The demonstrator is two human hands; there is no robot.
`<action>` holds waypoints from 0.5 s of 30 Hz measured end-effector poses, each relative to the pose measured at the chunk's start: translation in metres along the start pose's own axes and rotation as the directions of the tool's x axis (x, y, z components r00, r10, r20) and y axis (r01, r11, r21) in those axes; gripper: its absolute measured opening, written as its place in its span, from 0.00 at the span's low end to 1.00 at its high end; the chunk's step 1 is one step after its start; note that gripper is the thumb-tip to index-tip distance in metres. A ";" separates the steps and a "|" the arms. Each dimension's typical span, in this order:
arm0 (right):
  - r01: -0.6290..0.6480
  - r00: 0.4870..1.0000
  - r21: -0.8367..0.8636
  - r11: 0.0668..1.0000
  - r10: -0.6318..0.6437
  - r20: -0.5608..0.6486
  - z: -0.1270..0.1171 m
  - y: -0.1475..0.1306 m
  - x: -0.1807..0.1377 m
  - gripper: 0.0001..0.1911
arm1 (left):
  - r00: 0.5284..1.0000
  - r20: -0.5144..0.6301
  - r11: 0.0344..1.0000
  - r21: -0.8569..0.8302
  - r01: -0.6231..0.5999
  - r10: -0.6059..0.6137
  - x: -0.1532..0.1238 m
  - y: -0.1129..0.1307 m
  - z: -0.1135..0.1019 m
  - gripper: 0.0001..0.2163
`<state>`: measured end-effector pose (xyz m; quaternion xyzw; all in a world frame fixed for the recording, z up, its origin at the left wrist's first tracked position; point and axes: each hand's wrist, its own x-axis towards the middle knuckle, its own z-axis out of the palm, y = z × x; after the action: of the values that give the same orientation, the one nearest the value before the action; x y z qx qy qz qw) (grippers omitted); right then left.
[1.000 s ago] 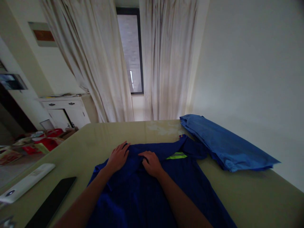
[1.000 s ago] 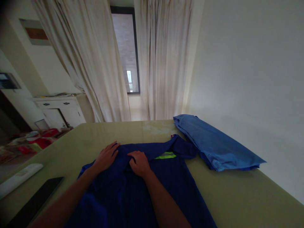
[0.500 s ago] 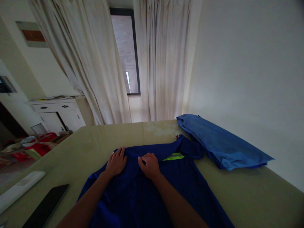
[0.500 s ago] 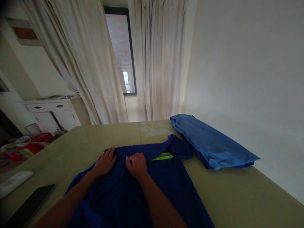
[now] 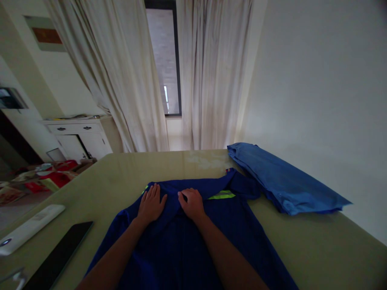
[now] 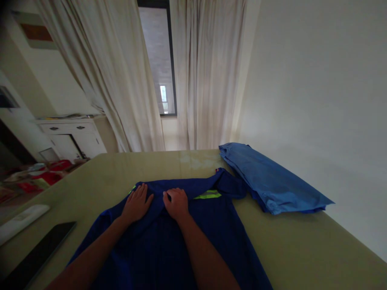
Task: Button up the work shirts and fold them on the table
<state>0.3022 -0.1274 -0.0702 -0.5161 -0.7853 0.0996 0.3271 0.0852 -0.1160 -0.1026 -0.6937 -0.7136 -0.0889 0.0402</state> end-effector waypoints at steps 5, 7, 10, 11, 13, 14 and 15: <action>-0.006 1.000 0.111 0.994 0.005 0.018 0.005 0.002 0.000 0.13 | 0.995 -0.099 0.999 -0.043 -0.029 0.025 -0.007 -0.003 0.003 0.31; -0.019 1.000 0.128 0.992 0.017 0.015 0.005 0.002 0.000 0.13 | 0.988 -0.144 0.994 -0.077 -0.071 0.060 -0.008 -0.003 -0.003 0.26; -0.004 1.000 0.147 0.989 0.002 0.009 0.004 0.003 0.001 0.13 | 0.974 -0.171 0.977 -0.129 -0.169 0.146 -0.012 -0.002 -0.014 0.20; 0.008 1.000 0.153 0.988 -0.009 0.006 0.004 0.003 0.001 0.13 | 0.972 -0.165 0.971 -0.143 -0.193 0.169 -0.013 -0.001 -0.017 0.19; 0.033 0.999 0.161 0.986 -0.035 0.008 0.004 0.003 0.001 0.13 | 0.968 -0.155 0.964 -0.151 -0.219 0.195 -0.016 0.001 -0.021 0.20; 0.048 0.999 0.162 0.986 -0.051 0.014 0.004 0.003 0.000 0.13 | 0.969 -0.154 0.966 -0.142 -0.216 0.194 -0.017 0.003 -0.021 0.21; 0.067 0.997 0.161 0.985 -0.072 0.022 0.004 0.003 0.000 0.13 | 0.972 -0.152 0.972 -0.124 -0.199 0.179 -0.018 0.005 -0.021 0.23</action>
<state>0.3020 -0.1253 -0.0753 -0.4589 -0.7969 0.1580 0.3598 0.0894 -0.1377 -0.0849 -0.7518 -0.6317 -0.1823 0.0501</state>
